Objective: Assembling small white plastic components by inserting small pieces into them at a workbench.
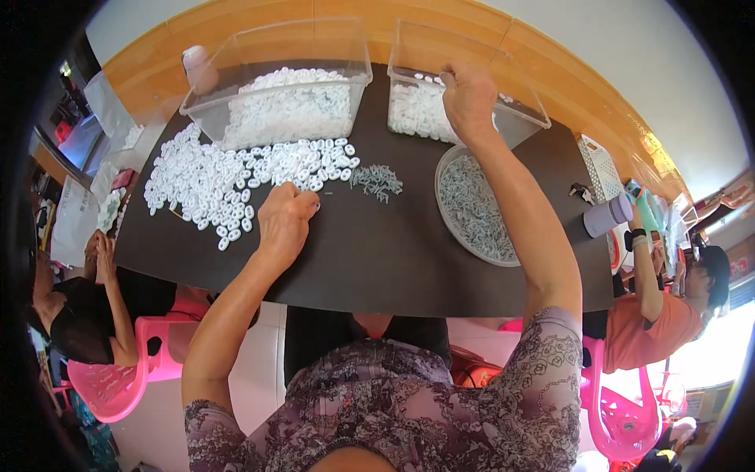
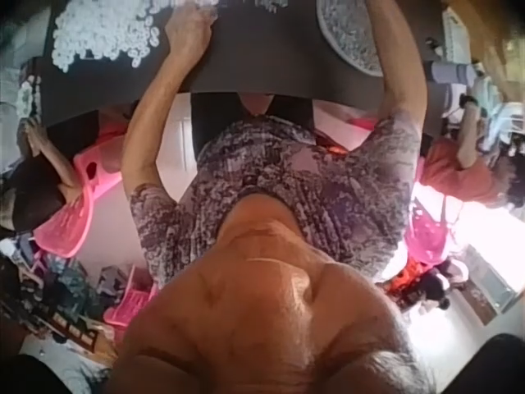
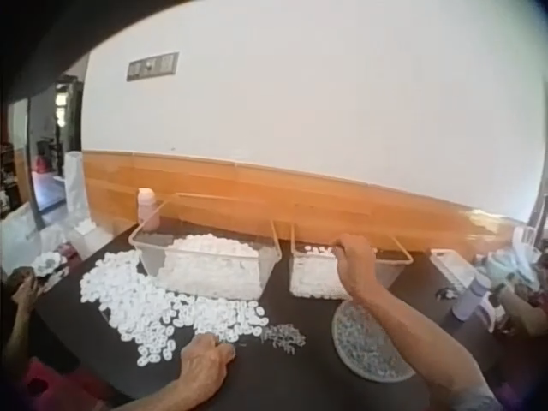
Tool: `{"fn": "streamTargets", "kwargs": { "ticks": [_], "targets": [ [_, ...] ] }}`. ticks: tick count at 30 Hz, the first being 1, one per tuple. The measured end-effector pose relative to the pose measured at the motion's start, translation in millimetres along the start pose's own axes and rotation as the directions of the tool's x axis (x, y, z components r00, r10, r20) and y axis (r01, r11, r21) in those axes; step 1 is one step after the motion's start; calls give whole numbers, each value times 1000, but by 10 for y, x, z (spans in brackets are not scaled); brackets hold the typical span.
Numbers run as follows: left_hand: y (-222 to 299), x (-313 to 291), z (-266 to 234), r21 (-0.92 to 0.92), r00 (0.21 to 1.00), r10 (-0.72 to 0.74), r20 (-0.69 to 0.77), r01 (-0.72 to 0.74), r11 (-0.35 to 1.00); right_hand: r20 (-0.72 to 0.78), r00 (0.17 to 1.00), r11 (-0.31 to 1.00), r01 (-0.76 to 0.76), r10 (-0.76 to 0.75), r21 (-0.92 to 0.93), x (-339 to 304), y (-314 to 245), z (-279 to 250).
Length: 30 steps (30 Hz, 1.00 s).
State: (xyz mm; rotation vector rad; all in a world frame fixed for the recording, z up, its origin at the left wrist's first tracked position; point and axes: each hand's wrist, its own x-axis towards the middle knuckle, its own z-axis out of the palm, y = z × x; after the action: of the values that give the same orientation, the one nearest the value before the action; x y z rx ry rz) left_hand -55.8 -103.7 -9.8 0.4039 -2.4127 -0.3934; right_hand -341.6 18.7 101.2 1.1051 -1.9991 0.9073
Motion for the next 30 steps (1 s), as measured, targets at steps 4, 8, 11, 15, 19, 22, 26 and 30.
{"fn": "streamTargets", "kwargs": {
  "ticks": [4,8,11,15,19,22,26,30],
  "targets": [
    [39,40,19,-13,1000,21,-4,-21,1000,95,990,978,121,-106,-170,125,442,223],
    [45,-9,-43,5,999,11,43,-11,1000,124,985,971,139,-116,-194,152,283,226],
    [98,4,-82,-38,992,-8,127,13,999,1,988,982,152,-153,-113,102,48,45],
    [143,-11,-70,-155,994,-8,109,25,988,-19,963,958,271,-270,96,-220,-369,-33],
    [273,-208,-145,-109,994,53,95,-43,993,282,893,904,244,-350,351,-769,-818,23],
    [367,-317,-271,-194,999,-13,47,22,981,342,850,879,251,-400,405,-1087,-933,228],
    [388,-452,-356,-555,935,-315,161,350,754,417,794,881,294,-441,371,-1224,-1057,418],
    [401,-520,-429,-813,811,-484,328,503,293,455,756,877,346,-471,334,-1248,-1124,497]
  ]
}}
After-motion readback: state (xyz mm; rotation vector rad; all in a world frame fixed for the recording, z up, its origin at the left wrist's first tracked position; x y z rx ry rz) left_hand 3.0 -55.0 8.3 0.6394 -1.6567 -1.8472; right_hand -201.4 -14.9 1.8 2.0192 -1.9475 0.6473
